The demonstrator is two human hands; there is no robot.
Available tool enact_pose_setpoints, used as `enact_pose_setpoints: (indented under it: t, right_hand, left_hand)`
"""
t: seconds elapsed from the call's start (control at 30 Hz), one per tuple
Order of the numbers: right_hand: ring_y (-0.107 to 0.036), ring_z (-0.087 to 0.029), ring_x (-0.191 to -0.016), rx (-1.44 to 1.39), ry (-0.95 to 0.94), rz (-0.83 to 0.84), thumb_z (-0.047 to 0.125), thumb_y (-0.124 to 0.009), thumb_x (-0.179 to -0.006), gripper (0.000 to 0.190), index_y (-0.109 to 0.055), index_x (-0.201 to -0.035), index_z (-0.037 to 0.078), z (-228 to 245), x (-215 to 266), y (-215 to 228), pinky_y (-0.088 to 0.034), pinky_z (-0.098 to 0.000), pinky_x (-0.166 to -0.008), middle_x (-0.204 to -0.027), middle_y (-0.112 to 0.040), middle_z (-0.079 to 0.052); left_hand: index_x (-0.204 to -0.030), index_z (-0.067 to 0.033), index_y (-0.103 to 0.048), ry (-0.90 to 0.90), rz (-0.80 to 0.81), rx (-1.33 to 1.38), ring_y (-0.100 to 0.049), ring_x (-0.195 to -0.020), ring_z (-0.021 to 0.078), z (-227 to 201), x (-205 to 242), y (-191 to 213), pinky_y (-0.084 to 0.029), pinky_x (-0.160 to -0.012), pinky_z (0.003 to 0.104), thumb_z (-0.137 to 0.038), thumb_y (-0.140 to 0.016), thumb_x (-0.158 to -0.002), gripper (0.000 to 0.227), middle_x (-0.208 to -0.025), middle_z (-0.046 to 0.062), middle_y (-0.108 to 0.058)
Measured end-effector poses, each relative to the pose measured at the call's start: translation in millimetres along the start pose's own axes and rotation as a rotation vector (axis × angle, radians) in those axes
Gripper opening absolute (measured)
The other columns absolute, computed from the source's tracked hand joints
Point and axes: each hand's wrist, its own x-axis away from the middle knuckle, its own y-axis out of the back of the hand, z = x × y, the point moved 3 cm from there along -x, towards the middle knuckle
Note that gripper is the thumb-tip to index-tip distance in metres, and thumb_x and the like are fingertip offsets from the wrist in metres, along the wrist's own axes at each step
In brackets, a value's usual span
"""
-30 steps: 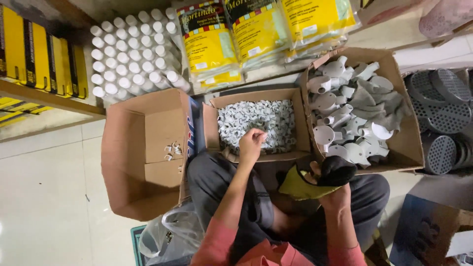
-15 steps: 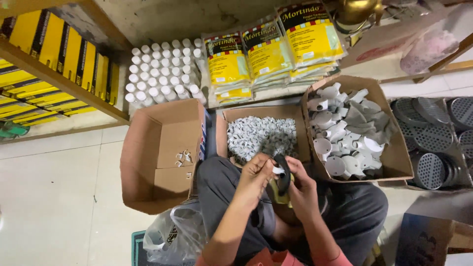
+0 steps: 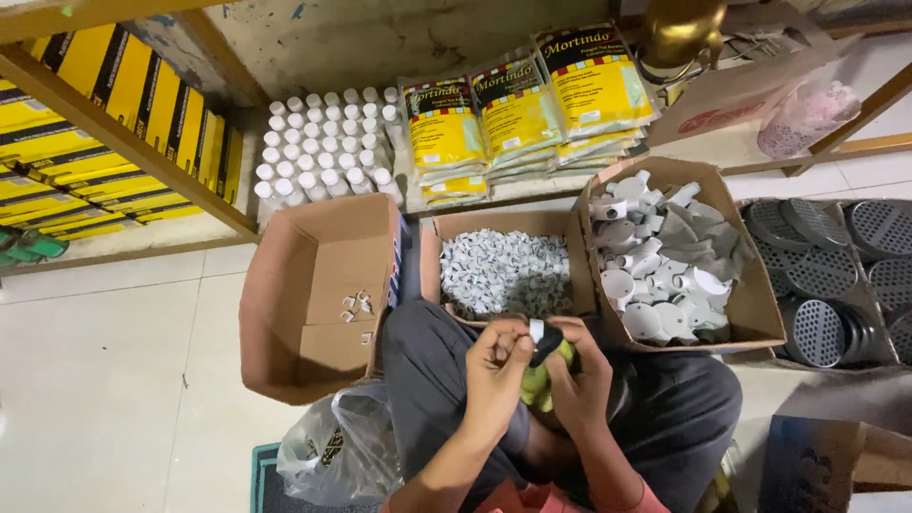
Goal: Assembling small white plastic clips or components onto a larger black and yellow tool or part.
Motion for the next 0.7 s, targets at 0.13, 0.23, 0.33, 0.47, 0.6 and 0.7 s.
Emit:
enact_pose_setpoints:
  t: [0.13,0.23,0.33,0.47,0.6,0.7]
  right_hand:
    - [-0.071,-0.023,-0.093,0.154,0.011,0.006,-0.003,-0.056,-0.078,0.024,-0.068,-0.097,0.003,14.4,-0.4,6.3,-0.053,-0.0326,-0.083,-0.104,-0.073,-0.008]
    - [-0.058,-0.014,-0.073,0.107,-0.034,-0.024,-0.007,-0.052,-0.081,0.015,-0.062,-0.081,0.004,8.8,5.3,12.1,-0.047,-0.028,-0.07,-0.08,-0.062,-0.002]
    - [-0.047,-0.01,-0.064,0.147,0.011,0.043,0.002,-0.063,-0.077,0.021,-0.067,-0.097,0.008,-1.6,9.3,14.8,-0.039,-0.0267,-0.061,-0.089,-0.064,0.0]
    - [-0.071,-0.018,-0.091,0.073,0.047,0.066,0.0,-0.062,-0.078,0.026,-0.069,-0.103,0.005,13.9,8.1,12.5,-0.053,-0.0289,-0.08,-0.107,-0.074,-0.007]
    - [-0.069,-0.018,-0.083,0.027,0.023,0.039,0.001,-0.056,-0.084,0.015,-0.07,-0.09,0.001,25.1,-0.4,15.4,-0.052,-0.0286,-0.074,-0.093,-0.072,-0.007]
    - [-0.052,-0.008,-0.076,-0.084,-0.153,0.111,0.008,-0.055,-0.091,0.015,-0.067,-0.082,0.006,27.0,-4.1,21.3,-0.043,-0.0278,-0.067,-0.08,-0.059,0.003]
  left_hand:
    - [-0.101,-0.0116,-0.068,-0.183,0.093,0.06,-0.056,-0.082,0.0142,-19.5,0.1,-2.9,-0.044,-0.074,0.029,-0.031,-0.068,-0.101,0.02,-0.103,0.007,-0.06]
    - [-0.092,-0.0099,-0.071,-0.273,0.052,-0.057,-0.057,-0.083,0.0139,-25.2,5.7,-3.1,-0.039,-0.064,0.025,-0.034,-0.069,-0.099,0.025,-0.099,0.007,-0.058]
    - [-0.093,-0.0119,-0.065,-0.276,0.065,0.01,-0.055,-0.087,0.0146,-31.0,4.4,-5.5,-0.041,-0.076,0.026,-0.029,-0.067,-0.101,0.019,-0.096,0.005,-0.057]
    - [-0.092,-0.0118,-0.067,-0.338,0.062,-0.001,-0.058,-0.088,0.0173,-33.9,4.9,-7.5,-0.043,-0.078,0.028,-0.028,-0.067,-0.101,0.019,-0.093,0.005,-0.056]
    - [-0.092,-0.011,-0.067,-0.35,0.075,-0.061,-0.056,-0.082,0.0152,-22.7,9.1,-3.5,-0.046,-0.07,0.027,-0.01,-0.065,-0.101,0.01,-0.101,0.008,-0.058]
    - [-0.088,-0.0104,-0.073,-0.481,0.103,-0.146,-0.066,-0.091,0.0204,-22.8,8.1,0.5,-0.056,-0.079,0.033,-0.012,-0.064,-0.102,0.016,-0.096,0.01,-0.063]
